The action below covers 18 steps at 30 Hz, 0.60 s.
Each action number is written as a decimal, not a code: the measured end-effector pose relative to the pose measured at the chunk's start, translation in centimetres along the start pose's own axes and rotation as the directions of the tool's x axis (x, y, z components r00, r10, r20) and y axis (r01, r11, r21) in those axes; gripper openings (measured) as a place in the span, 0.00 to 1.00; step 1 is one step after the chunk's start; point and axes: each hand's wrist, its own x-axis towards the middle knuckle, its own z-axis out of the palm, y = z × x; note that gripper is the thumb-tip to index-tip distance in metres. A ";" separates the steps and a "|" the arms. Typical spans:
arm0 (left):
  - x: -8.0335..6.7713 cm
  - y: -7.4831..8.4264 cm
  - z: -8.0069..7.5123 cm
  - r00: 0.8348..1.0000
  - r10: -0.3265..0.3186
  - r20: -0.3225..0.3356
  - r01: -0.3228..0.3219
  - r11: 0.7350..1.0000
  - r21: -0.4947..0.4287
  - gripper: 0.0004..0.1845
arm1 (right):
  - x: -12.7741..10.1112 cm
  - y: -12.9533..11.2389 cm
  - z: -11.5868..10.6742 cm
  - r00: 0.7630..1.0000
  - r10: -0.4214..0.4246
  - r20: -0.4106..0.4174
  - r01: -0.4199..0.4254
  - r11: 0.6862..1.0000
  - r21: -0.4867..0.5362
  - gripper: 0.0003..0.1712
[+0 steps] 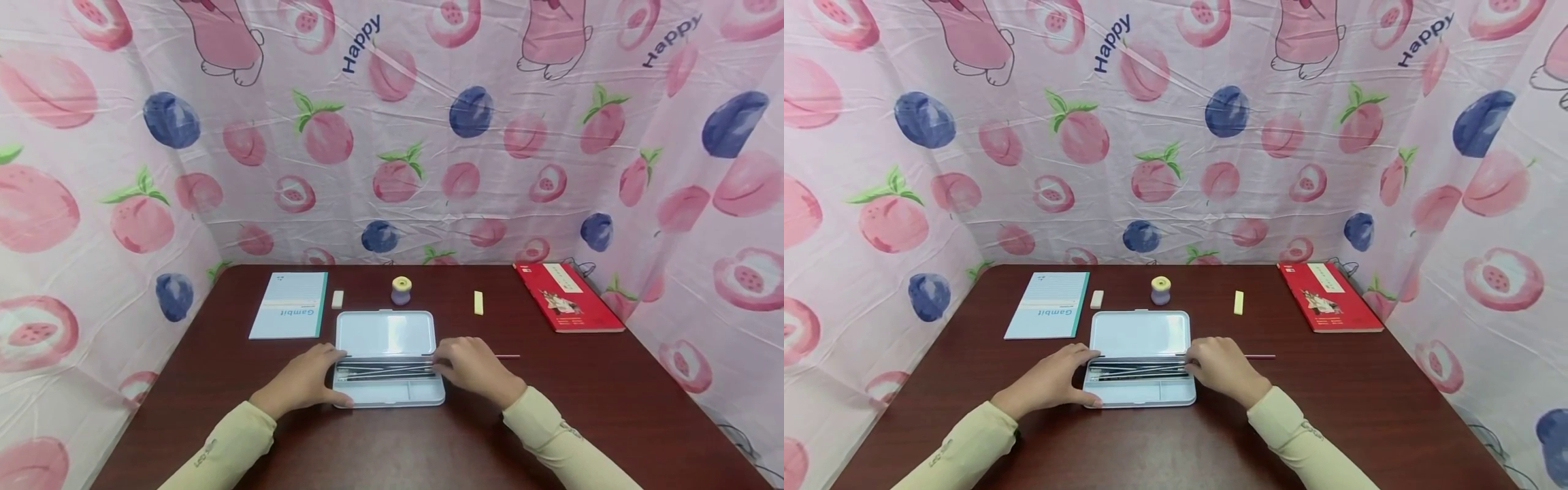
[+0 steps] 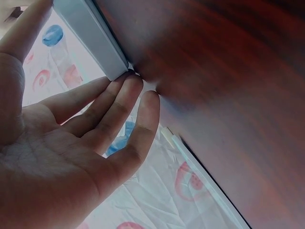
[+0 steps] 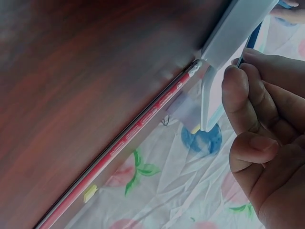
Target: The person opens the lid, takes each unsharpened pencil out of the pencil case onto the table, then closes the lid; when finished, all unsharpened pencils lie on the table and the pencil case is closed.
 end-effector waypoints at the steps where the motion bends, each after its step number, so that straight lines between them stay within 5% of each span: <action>1: 0.0 0.0 0.0 1.000 0.001 0.000 -0.001 1.000 0.000 0.53 | -0.1 0.1 0.0 1.000 0.003 -0.002 -0.003 1.000 0.002 0.09; 18: 0.0 -0.1 0.2 1.000 -0.003 -0.004 0.003 1.000 0.003 0.53 | -2.4 2.3 -0.9 0.998 0.063 -0.006 -0.063 0.998 -0.011 0.10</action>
